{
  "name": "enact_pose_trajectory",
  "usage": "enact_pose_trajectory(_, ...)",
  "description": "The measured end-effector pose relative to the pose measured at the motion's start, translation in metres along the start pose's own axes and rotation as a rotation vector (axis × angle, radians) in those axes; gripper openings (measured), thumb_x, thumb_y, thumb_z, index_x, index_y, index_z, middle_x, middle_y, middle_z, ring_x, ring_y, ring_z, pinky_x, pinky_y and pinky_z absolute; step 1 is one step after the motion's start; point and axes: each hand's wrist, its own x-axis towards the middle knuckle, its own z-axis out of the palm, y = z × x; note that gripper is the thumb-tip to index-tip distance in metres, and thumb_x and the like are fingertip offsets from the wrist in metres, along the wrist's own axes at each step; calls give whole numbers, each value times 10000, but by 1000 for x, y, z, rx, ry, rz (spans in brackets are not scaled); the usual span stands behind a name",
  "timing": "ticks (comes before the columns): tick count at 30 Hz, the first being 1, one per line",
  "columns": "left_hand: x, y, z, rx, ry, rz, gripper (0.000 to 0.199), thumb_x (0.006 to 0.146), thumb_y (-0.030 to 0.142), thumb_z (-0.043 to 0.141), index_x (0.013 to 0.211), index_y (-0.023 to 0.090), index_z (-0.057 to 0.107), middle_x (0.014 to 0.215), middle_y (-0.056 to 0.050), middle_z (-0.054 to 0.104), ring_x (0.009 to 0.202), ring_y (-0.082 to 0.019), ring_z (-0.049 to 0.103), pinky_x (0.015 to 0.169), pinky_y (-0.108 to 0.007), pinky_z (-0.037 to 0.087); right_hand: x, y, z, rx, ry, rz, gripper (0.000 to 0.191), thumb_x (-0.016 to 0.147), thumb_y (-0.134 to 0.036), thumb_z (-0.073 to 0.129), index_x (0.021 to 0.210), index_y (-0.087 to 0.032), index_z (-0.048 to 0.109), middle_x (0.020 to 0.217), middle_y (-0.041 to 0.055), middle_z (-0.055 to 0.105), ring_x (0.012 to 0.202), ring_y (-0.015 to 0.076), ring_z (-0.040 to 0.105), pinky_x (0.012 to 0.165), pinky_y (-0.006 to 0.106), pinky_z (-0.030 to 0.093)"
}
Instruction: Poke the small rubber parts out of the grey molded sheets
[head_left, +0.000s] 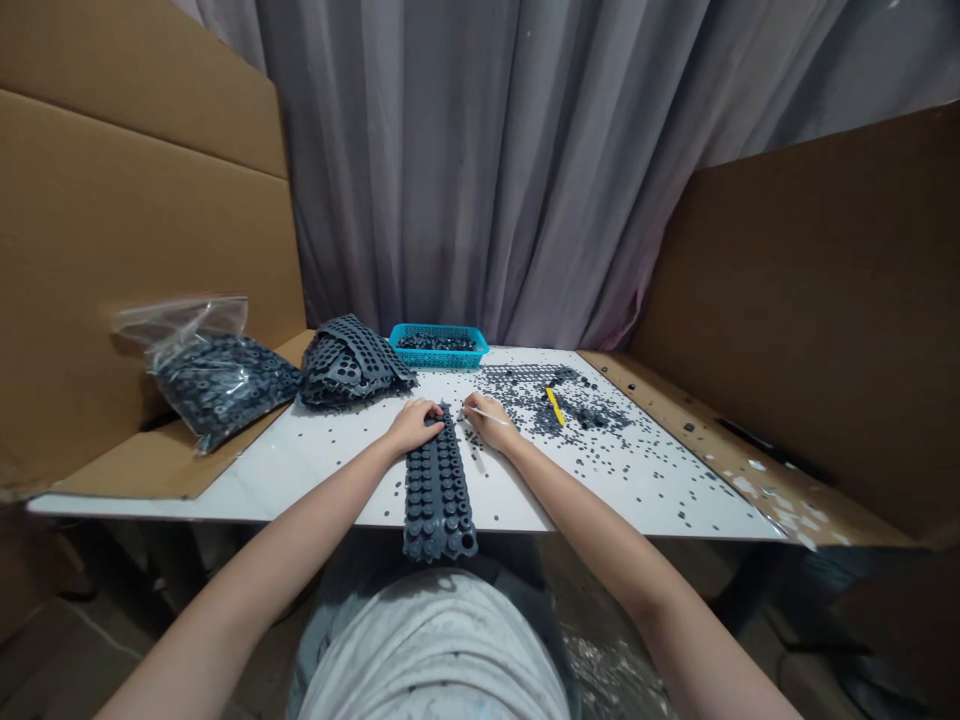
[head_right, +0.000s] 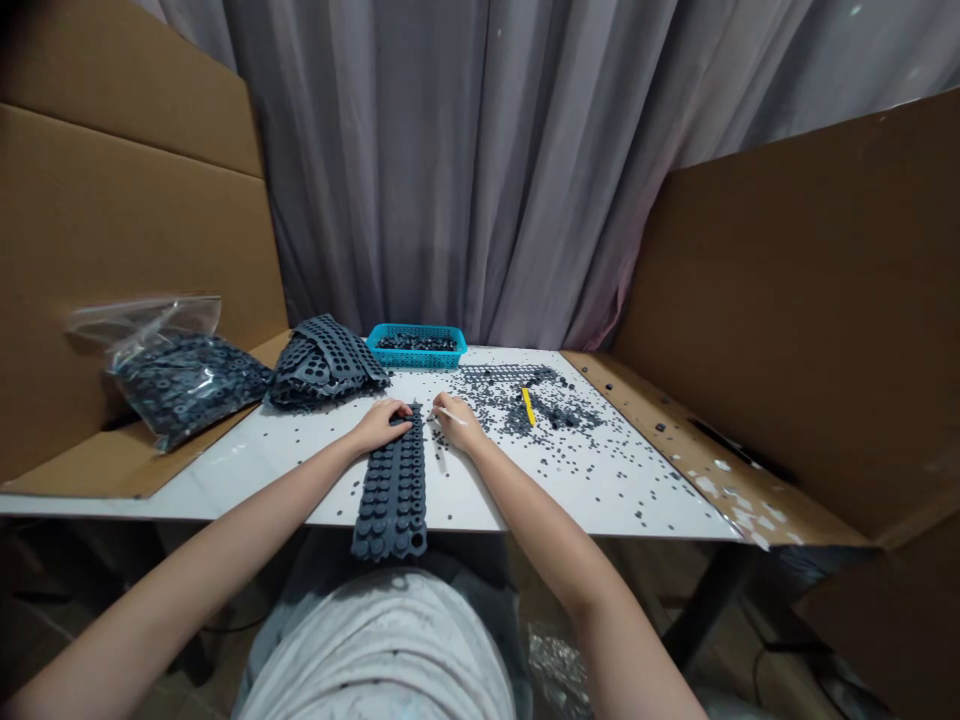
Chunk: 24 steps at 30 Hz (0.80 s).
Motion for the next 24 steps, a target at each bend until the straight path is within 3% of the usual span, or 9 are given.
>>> enact_pose_trajectory(10,-5,5,-4,19,84,-67,306,902,319,564,1168,168,557,1221,-94,553,1063,-238,564,887,-457,481,4,3,13,206,-70,3,295,875,-464,501,893,-186,599,863,55,673,769,174,605,694,283,473)
enact_pose_trajectory(24,-6,10,-6,47,17,-124,296,907,325,555,1161,173,565,1219,-92,560,1062,-234,565,899,-461,474,10,13,11,209,-104,31,257,853,-425,528,854,-180,605,810,44,666,724,166,586,667,274,455)
